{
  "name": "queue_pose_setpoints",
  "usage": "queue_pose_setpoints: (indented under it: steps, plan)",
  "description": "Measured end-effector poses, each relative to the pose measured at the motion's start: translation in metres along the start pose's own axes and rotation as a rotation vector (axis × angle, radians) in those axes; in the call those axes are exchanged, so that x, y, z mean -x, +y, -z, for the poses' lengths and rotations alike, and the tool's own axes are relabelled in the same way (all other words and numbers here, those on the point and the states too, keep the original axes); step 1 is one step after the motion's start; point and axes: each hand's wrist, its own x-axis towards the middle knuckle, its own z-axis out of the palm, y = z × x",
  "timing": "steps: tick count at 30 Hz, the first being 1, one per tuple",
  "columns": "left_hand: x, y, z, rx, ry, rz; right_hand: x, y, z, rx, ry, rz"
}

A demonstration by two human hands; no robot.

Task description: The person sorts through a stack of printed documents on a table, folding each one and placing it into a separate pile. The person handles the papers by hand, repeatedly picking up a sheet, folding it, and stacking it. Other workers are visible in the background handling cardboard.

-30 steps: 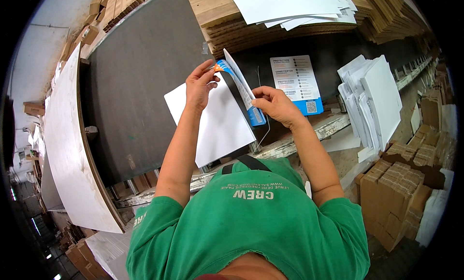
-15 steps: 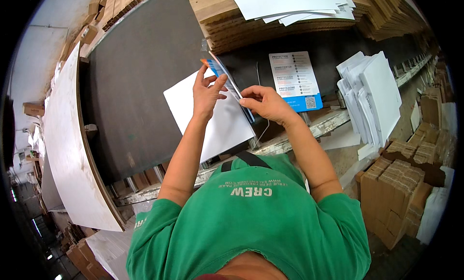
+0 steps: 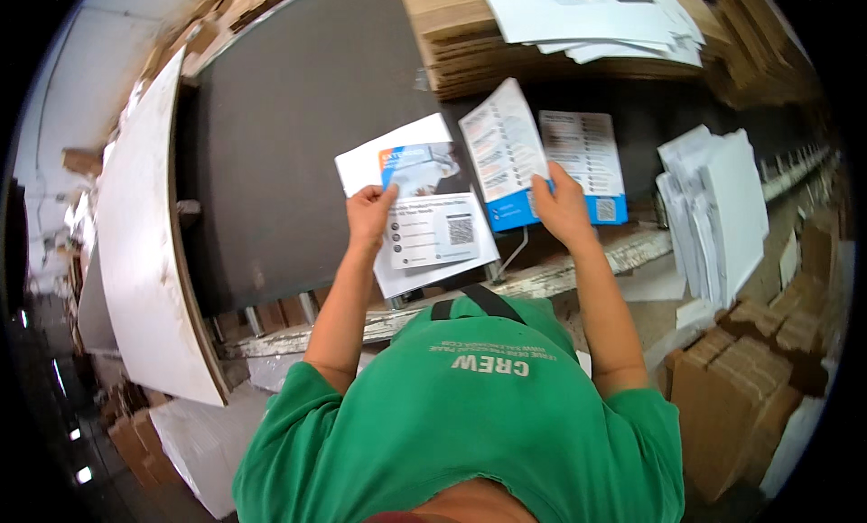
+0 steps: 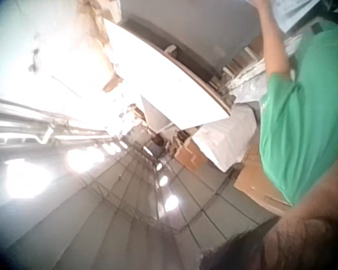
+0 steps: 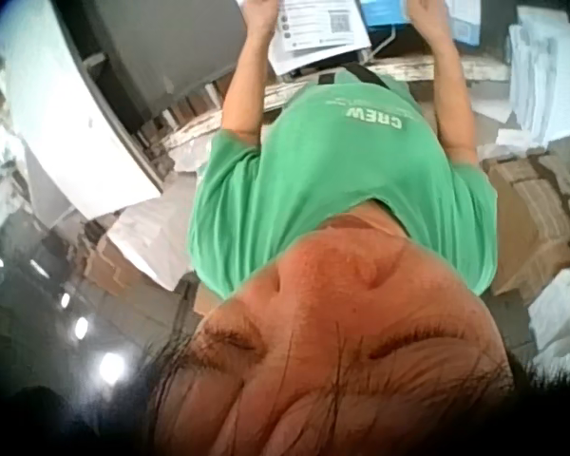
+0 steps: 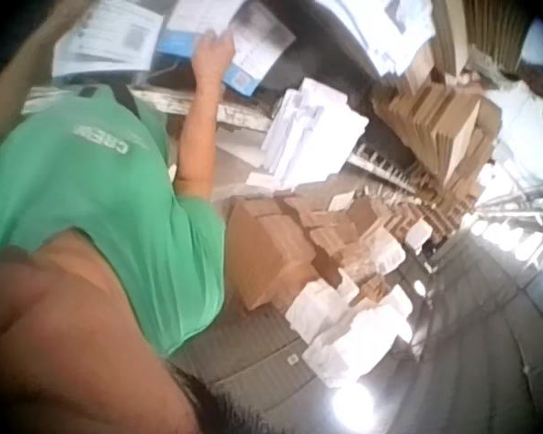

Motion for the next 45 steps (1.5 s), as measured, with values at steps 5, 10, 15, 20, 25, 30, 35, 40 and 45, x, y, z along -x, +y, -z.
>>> queue_pose_setpoints:
  steps: [5, 10, 15, 20, 25, 30, 35, 40, 45]
  plan:
    - [0.038, 0.004, 0.023, -0.499, 0.325, -0.225, 0.006, 0.001, 0.001, -0.04, -0.023, -0.012]
    - [0.044, -0.023, 0.034, -0.699, 0.409, -0.387, 0.001, 0.004, 0.001, 0.031, -0.058, 0.005]
    - [0.048, -0.029, 0.027, -0.839, 0.388, -0.443, 0.003, -0.002, 0.002, -0.011, -0.084, -0.035]
    - [0.052, -0.028, 0.017, -0.978, 0.36, -0.54, 0.002, 0.007, 0.001, -0.004, -0.052, 0.049]
    - [0.051, -0.031, 0.014, -0.86, 0.33, -0.47, 0.002, 0.003, 0.0, -0.01, -0.054, 0.0]
    - [0.048, -0.012, 0.009, -0.681, 0.291, -0.265, 0.002, 0.013, 0.0, -0.014, -0.033, 0.059]
    - [0.043, -0.002, 0.013, -0.703, 0.268, -0.203, 0.003, 0.005, -0.001, -0.093, -0.054, 0.005]
    - [0.04, 0.008, 0.014, -0.667, 0.252, -0.175, 0.003, 0.007, -0.001, -0.04, -0.05, -0.003]
    - [0.052, 0.001, -0.002, -0.623, 0.336, -0.54, 0.005, 0.013, -0.001, -0.026, -0.024, 0.041]
